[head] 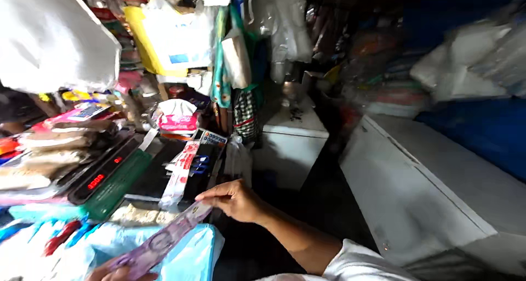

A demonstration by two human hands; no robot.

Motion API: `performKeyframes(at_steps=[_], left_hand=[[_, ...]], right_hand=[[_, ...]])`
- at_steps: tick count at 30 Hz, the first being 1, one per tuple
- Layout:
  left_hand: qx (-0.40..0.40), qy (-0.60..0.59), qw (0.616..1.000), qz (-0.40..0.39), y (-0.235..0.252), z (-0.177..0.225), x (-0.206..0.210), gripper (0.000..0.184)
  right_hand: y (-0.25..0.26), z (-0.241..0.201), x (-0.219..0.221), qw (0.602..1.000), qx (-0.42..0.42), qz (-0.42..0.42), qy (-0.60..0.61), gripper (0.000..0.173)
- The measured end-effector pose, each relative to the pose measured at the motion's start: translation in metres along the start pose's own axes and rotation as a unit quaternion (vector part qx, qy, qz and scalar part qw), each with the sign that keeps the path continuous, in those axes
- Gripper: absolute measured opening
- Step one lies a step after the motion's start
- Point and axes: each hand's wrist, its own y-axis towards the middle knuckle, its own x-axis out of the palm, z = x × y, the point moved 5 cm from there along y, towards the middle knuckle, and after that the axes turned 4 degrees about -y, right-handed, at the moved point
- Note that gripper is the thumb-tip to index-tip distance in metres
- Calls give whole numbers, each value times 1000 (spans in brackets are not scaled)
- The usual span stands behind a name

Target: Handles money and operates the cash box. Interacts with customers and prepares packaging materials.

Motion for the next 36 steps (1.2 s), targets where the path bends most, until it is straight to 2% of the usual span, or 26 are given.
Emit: performKeyframes(at_steps=[2, 5, 7, 8, 10, 13, 15, 17, 20, 23, 24, 25, 27, 28, 29, 30, 31, 33, 35, 36], left_hand=[[-4, 48, 999, 6, -4, 9, 7, 25], [14, 134, 988, 69, -14, 19, 5, 25], [8, 149, 982, 120, -26, 26, -3, 23], [9, 142, 981, 134, -33, 30, -8, 23], [19, 138, 978, 158, -48, 37, -17, 23], [45, 150, 963, 222, -63, 52, -22, 22], [68, 176, 954, 232, -70, 66, -21, 22], [79, 211, 947, 231, -77, 77, -19, 18], [83, 237, 934, 255, -86, 87, -13, 16], [88, 329, 888, 309, -89, 89, -4, 5], [70, 368, 868, 327, -88, 89, -2, 10], [34, 412, 848, 331, -86, 88, 0, 27], [-76, 500, 816, 281, -70, 80, 10, 84], [-123, 515, 812, 246, -56, 70, 20, 104], [-152, 510, 818, 216, -42, 56, 32, 110], [-165, 500, 828, 193, -30, 40, 41, 101], [-174, 491, 833, 184, -23, 23, 46, 84], [-228, 392, 867, 206, -21, -8, 41, 53], [-290, 230, 895, 251, -28, -30, 32, 44], [-307, 185, 894, 269, -31, -37, 30, 41]], right_hand=[[-6, 3, 6, 990, 87, -22, 106, 22], [-11, 8, 25, 926, 233, -55, 293, 26], [-10, 10, 42, 882, 288, -77, 366, 25], [-8, 12, 51, 873, 289, -87, 382, 24], [-4, 14, 71, 880, 253, -97, 390, 21], [9, 13, 93, 909, 151, -110, 373, 17], [17, 10, 100, 928, 56, -118, 348, 15], [26, 12, 104, 927, -6, -138, 348, 15], [39, 18, 111, 913, -33, -176, 366, 14], [42, 21, 114, 912, -5, -159, 377, 18], [43, 24, 115, 917, 7, -150, 370, 18], [44, 27, 116, 926, 4, -146, 349, 18], [47, 31, 121, 938, -59, -169, 295, 15], [46, 29, 124, 932, -102, -203, 283, 13], [46, 24, 126, 918, -146, -240, 281, 12], [47, 19, 124, 900, -176, -273, 289, 12], [54, 18, 120, 887, -189, -300, 296, 14], [86, 39, 104, 898, -155, -327, 249, 21], [133, 97, 87, 934, -132, -321, 85, 28], [154, 138, 80, 935, -117, -335, -23, 40]])
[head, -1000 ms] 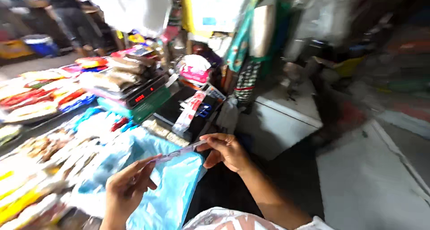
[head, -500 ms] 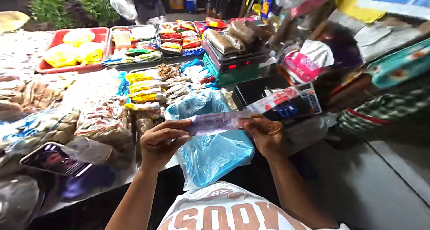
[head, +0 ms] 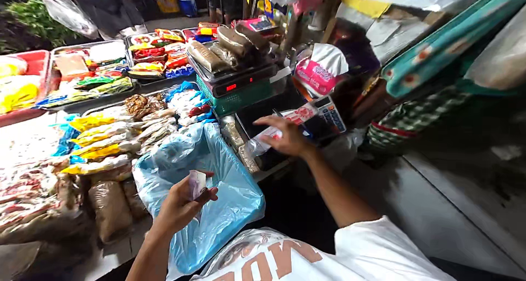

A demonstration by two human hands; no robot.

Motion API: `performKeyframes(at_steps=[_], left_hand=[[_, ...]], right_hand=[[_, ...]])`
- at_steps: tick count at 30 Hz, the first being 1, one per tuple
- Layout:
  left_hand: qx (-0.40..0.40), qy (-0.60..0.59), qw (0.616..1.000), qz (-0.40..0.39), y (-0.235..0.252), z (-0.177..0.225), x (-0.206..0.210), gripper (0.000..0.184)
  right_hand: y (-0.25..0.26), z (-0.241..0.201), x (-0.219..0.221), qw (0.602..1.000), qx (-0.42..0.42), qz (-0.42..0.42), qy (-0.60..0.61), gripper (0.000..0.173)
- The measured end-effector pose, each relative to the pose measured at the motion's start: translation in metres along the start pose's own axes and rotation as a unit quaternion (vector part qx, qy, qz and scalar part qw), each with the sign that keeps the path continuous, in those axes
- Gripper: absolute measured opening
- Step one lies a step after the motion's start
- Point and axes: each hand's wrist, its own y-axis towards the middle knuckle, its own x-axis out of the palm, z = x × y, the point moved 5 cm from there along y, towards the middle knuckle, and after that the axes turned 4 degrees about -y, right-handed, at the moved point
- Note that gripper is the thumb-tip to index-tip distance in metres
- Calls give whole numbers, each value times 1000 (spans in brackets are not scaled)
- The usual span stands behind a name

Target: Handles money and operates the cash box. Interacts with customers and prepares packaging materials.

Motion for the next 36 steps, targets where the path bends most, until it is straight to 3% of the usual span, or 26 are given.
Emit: performKeyframes(at_steps=[2, 3, 6, 9, 12, 15, 18, 21, 23, 25, 27, 29, 31, 33, 36], left_hand=[[-26, -30, 999, 3, 6, -10, 7, 34], [-27, -34, 999, 4, 9, -12, 13, 29], [-13, -38, 999, 13, 29, -14, 33, 18], [9, 31, 997, 68, 60, -13, 60, 23], [109, 210, 963, 128, 90, 1, 96, 41], [120, 286, 947, 81, 127, 25, 134, 64], [66, 273, 959, 31, 157, 37, 148, 85], [75, 212, 966, 130, 163, 46, 130, 95], [57, 219, 955, 190, 160, 35, 109, 93], [-32, 243, 951, 188, 158, 3, 88, 88], [-174, 285, 938, 90, 159, -33, 79, 81], [-249, 348, 903, -23, 163, -55, 84, 79], [-244, 413, 874, -74, 168, -56, 95, 75], [-227, 452, 860, -66, 169, -51, 103, 73], [-199, 431, 880, 13, 167, -50, 102, 99]], right_hand=[[2, 89, -13, 982, 111, -88, -125, 74], [1, 124, -15, 970, 153, -123, -145, 82], [3, 169, -14, 963, 136, -138, -189, 82], [8, 163, -18, 967, 91, -128, -201, 73], [7, 147, -13, 980, -20, -96, -174, 44], [10, 130, -15, 977, -124, -40, -171, 38], [25, 92, -23, 964, -201, 39, -172, 30], [50, 62, -27, 950, -226, 99, -189, 29], [67, 64, -26, 957, -190, 91, -201, 40], [68, 82, -28, 977, -69, 21, -199, 55], [44, 108, -25, 975, 103, -66, -184, 57], [15, 133, -14, 951, 224, -119, -179, 67], [-5, 141, -9, 949, 251, -89, -167, 65], [-15, 144, -7, 954, 256, -44, -152, 61], [-17, 148, -8, 953, 274, -30, -129, 65]])
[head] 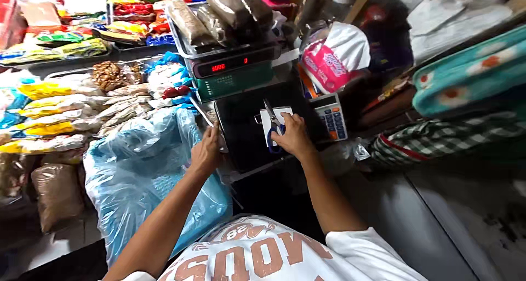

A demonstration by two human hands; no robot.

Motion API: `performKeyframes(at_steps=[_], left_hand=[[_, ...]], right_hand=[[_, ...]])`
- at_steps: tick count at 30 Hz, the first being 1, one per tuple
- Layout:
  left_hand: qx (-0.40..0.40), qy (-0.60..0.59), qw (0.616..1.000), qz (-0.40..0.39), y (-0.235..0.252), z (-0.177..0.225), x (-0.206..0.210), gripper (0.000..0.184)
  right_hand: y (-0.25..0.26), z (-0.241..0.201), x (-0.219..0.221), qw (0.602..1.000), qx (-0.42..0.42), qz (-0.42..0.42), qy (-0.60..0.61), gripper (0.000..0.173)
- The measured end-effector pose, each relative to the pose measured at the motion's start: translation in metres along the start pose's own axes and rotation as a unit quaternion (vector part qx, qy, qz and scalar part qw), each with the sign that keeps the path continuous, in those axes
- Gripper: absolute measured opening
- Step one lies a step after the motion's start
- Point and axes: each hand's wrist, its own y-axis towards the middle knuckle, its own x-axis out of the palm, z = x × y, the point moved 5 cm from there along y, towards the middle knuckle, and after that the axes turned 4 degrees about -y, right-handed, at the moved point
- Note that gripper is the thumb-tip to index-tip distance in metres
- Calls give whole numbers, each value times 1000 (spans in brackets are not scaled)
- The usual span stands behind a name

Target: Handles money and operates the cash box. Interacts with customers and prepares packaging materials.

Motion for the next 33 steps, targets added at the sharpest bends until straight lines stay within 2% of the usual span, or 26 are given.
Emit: performKeyframes(at_steps=[2, 3, 5, 6, 8, 10, 11, 13, 15, 16, 18, 20, 21, 24, 26, 29, 33], left_hand=[[3, -32, 997, 63, -5, -3, -6, 111], [20, -45, 993, 103, -11, -1, -12, 106], [98, -92, 973, 189, -28, 10, -24, 83], [142, -111, 962, 206, -38, 21, -27, 74], [231, -113, 950, 178, -52, 55, -22, 69], [311, -86, 937, 135, -59, 90, -6, 71], [306, -65, 944, 105, -59, 102, 0, 74], [214, -22, 976, 41, -57, 103, 0, 80], [136, -24, 989, 55, -57, 82, -7, 86], [121, -26, 990, 68, -58, 70, -8, 90], [140, -10, 988, 66, -61, 54, 1, 90], [204, 14, 974, 94, -69, 53, 10, 68], [240, 30, 964, 112, -71, 56, 11, 63], [269, 85, 956, 76, -70, 59, 13, 74], [290, 95, 949, 83, -67, 54, 16, 72], [321, 73, 936, 124, -68, 48, 19, 66], [313, 66, 938, 136, -71, 49, 20, 66]], right_hand=[[7, 5, -3, 999, 24, -37, 11, 67], [10, 7, -8, 998, 31, -48, 11, 64], [14, 15, -18, 998, 34, -49, 4, 54], [15, 22, -21, 999, 30, -35, -5, 52], [20, 35, -24, 999, 21, 5, -26, 48], [23, 44, -28, 999, 32, 20, -40, 47], [25, 46, -29, 998, 37, 21, -40, 49], [27, 50, -30, 998, 53, 15, -20, 65], [29, 54, -31, 996, 87, 12, 0, 82], [29, 51, -30, 994, 105, 11, 8, 87], [32, 37, -27, 991, 130, -3, 13, 91], [40, 24, -23, 988, 143, -55, 1, 90], [46, 21, -24, 987, 143, -79, -6, 87], [61, 40, -25, 985, 127, -120, 5, 79], [61, 59, -29, 984, 123, -127, 5, 74], [50, 82, -47, 985, 141, -88, 52, 69], [37, 120, -85, 976, 156, 63, 135, 69]])
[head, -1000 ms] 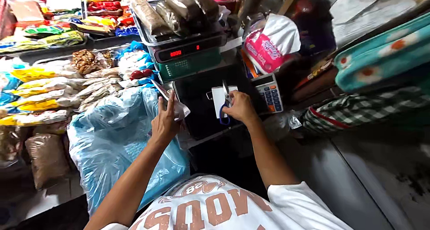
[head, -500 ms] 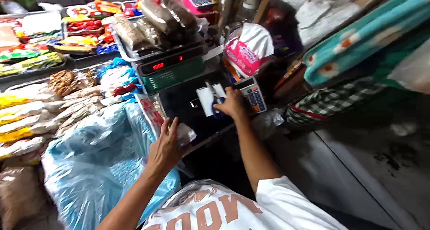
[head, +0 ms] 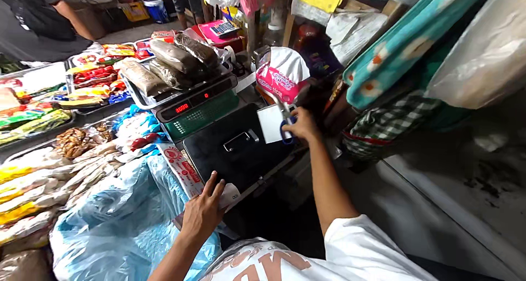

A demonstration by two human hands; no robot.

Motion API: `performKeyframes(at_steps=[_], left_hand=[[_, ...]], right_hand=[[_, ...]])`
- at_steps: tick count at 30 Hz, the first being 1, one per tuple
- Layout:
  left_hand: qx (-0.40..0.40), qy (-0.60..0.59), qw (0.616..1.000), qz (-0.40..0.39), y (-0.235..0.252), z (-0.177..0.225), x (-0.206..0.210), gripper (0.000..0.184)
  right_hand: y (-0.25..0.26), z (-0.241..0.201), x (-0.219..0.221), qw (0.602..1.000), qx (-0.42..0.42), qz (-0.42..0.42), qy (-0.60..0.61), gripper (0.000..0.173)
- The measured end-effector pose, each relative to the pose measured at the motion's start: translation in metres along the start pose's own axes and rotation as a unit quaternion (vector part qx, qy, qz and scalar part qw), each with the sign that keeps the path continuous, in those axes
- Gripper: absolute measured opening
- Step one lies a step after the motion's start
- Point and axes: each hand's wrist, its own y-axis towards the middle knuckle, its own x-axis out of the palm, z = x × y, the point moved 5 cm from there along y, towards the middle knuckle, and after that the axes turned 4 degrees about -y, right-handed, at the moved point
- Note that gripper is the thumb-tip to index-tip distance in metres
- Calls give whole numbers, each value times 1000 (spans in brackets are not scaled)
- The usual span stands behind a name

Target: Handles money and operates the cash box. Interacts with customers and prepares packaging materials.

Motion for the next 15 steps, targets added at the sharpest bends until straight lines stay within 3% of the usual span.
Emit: performKeyframes(at_steps=[3, 6, 10, 15], left_hand=[[6, 5, 1000, 20, -1, 1, 2, 66], [8, 11, 999, 34, -2, 3, 3, 67], [7, 10, 999, 41, -3, 5, 5, 65], [2, 32, 998, 55, -3, 8, 6, 69]], right_hand=[[6, -8, -49, 991, -18, 129, -45, 59], [15, -36, -71, 976, -23, 149, -160, 49], [37, -50, -33, 966, -66, 92, -231, 46], [67, -29, 30, 969, -64, 33, -238, 45]])
